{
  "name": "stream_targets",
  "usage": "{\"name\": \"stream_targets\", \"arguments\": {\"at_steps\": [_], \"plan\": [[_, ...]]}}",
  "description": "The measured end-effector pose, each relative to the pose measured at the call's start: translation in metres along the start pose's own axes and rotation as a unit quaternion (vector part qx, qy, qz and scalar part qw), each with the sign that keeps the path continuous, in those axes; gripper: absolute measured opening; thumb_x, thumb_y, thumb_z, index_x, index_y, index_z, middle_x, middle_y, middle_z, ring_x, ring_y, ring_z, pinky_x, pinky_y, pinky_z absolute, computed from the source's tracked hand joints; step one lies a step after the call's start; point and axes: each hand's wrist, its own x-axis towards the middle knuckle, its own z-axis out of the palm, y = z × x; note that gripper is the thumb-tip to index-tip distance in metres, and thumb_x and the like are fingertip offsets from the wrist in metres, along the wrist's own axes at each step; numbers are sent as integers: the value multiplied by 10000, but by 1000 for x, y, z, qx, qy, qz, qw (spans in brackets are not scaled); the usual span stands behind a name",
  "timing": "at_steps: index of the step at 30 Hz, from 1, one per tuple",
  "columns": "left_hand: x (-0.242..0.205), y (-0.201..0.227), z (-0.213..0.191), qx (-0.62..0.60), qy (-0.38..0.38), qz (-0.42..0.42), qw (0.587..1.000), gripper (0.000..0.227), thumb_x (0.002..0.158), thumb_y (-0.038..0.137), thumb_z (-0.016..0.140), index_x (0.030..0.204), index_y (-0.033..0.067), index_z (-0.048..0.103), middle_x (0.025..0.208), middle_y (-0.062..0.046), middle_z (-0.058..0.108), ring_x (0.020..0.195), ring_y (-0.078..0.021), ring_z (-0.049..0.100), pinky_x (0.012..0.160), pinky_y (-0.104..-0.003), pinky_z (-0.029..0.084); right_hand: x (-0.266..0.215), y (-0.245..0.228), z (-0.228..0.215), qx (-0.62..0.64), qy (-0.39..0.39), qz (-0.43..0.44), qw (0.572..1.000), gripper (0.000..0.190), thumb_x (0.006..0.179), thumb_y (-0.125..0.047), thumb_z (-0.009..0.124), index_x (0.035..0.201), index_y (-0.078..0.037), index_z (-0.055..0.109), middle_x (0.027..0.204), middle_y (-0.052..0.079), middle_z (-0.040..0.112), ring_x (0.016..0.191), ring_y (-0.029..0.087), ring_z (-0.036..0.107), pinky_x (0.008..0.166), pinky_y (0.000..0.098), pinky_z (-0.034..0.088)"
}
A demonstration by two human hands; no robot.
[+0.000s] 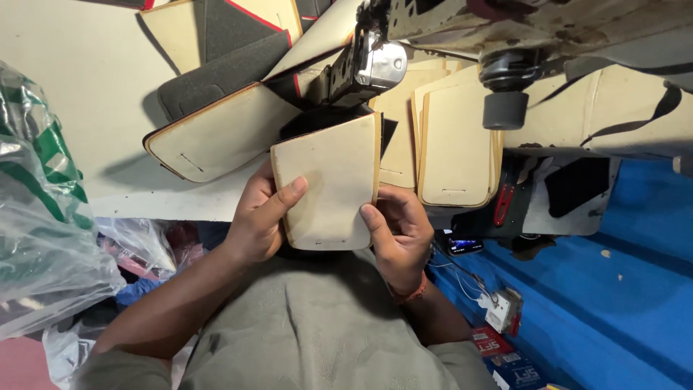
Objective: The person uses a sewing machine to stitch the edges of beige and black car floor mats. They guide the mats under the needle, aligning the edges, and occasionally retrieve additional mats from a plastic bag on the table to continue the process.
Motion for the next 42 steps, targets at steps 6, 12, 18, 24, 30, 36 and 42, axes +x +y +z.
{"name": "stream_targets", "arguments": {"at_steps": [6, 12, 18, 24, 30, 36, 42], "plan": [[0, 10, 3, 85, 15, 28, 996, 451, 1030, 230, 633, 1397, -18, 548, 1303, -105, 660, 1183, -150, 618, 1039, -324, 494, 11, -17, 7, -40, -4, -49, 998, 307, 1009, -24, 663, 1283, 46, 542, 1074, 61, 669, 968, 84, 636, 893, 231, 524], [6, 31, 16, 181, 18, 78, 980, 447, 1042, 224, 630, 1401, -23, 532, 1289, -86, 666, 1158, -125, 617, 1016, -296, 500, 44, -39, 8, -65, -84, -60, 993, 197, 1072, -92, 526, 1176, 59, 599, 1021, 36, 585, 915, 73, 544, 824, 214, 455], [10, 47, 23, 245, 46, 109, 962, 447, 1030, 199, 652, 1395, -27, 525, 1277, -75, 667, 1160, -118, 612, 1026, -295, 500, 47, -17, 11, -13, -57, 16, 998, 167, 1076, -94, 582, 1106, 51, 658, 842, -51, 567, 718, 13, 444, 621, 183, 355], [10, 50, 10, 207, 40, 78, 974, 392, 999, 171, 724, 1311, -25, 590, 1195, -75, 688, 1083, -115, 629, 955, -286, 524, 53, -9, 2, 44, -86, 51, 994, 123, 1066, -76, 623, 1097, 38, 658, 810, -70, 524, 704, 4, 404, 614, 186, 310], [27, 68, 16, 218, 40, 48, 974, 363, 962, 165, 730, 1253, 15, 573, 1100, -51, 689, 988, -103, 654, 846, -274, 554, 75, -7, 6, 85, -130, 74, 985, 148, 1064, -95, 613, 1118, 36, 657, 897, -29, 603, 776, 32, 483, 699, 200, 393], [29, 67, 19, 276, 46, 79, 957, 383, 960, 149, 722, 1277, -10, 579, 1140, -77, 700, 1023, -107, 655, 885, -275, 550, 87, -21, 13, 84, -112, 54, 989, 233, 1084, -171, 551, 1176, 12, 662, 902, -19, 655, 777, 42, 546, 714, 202, 458], [27, 71, 26, 274, 52, 92, 956, 395, 959, 144, 725, 1284, -18, 569, 1178, -81, 685, 1062, -104, 643, 914, -279, 543, 95, -21, 20, 99, -76, 31, 992, 188, 1090, -138, 610, 1092, 35, 684, 893, -11, 646, 777, 42, 530, 704, 207, 432]]}}
